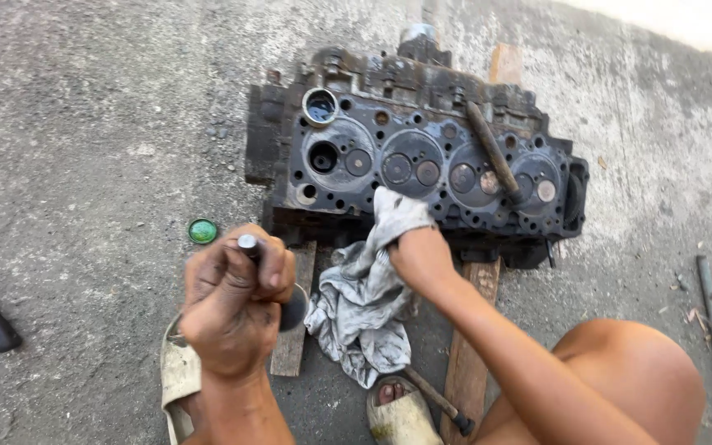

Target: The person cleans and laps engine valves into a cylinder head using a cloth while manually rotating the valves.

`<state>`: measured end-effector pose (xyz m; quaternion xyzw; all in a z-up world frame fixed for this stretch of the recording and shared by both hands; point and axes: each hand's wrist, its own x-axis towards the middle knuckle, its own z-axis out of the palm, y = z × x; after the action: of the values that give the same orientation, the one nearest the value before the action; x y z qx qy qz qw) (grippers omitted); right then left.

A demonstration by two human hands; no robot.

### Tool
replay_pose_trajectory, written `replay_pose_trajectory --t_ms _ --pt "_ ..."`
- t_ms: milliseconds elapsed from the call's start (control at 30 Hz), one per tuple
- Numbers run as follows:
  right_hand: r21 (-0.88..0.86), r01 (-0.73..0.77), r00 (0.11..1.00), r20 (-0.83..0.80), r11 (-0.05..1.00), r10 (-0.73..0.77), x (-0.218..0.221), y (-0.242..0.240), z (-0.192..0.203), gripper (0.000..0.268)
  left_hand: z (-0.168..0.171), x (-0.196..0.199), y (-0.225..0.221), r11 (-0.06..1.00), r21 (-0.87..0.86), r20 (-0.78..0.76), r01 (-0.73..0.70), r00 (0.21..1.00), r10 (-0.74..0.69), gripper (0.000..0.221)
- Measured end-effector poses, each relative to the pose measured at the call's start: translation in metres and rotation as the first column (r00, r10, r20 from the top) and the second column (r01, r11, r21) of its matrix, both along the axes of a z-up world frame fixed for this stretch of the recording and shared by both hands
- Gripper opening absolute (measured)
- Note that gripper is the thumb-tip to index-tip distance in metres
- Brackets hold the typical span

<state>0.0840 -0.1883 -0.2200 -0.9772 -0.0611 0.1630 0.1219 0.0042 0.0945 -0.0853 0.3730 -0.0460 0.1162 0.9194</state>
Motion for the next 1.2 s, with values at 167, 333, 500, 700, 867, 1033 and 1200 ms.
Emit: replay_pose_trajectory --t_ms 167,333,500,700,867,1033,1200 --pt "-0.161 -0.42 0.744 0.502 0.893 0.44 0.08 0.035 0.021 0.057 -0.003 -0.004 -0.005 0.999 -0.018 -0.142 0.042 0.989 -0.044 0.042" --pt "-0.407 -0.554 0.483 0.554 0.726 0.679 0.115 0.045 0.022 0.056 -0.008 -0.004 -0.006 0.998 -0.007 -0.177 0.055 0.983 -0.055 0.046" --pt "-0.423 -0.54 0.53 0.5 0.728 0.684 0.109 0.054 0.03 0.05 -0.008 -0.007 0.0 0.996 0.027 -0.272 0.087 0.959 -0.077 0.051" --pt "-0.255 -0.477 0.729 0.42 0.841 0.54 0.101 0.054 0.007 0.057 -0.007 -0.008 0.005 0.998 -0.003 -0.25 0.063 0.966 -0.062 0.05" --pt "-0.208 -0.333 0.923 0.129 0.92 0.363 0.095 0.079 0.004 0.026 -0.015 -0.007 0.006 0.996 -0.051 -0.241 0.076 0.967 -0.086 0.049" --pt "-0.026 -0.113 0.979 -0.173 0.993 0.107 0.085 0.112 0.017 0.024 -0.023 -0.005 0.005 0.994 -0.074 -0.236 0.08 0.967 -0.095 0.047" --pt "0.508 0.213 0.969 -0.22 0.835 -0.113 0.083 0.112 -0.008 0.027 -0.026 -0.002 0.001 0.993 -0.065 -0.229 0.094 0.967 -0.107 0.045"
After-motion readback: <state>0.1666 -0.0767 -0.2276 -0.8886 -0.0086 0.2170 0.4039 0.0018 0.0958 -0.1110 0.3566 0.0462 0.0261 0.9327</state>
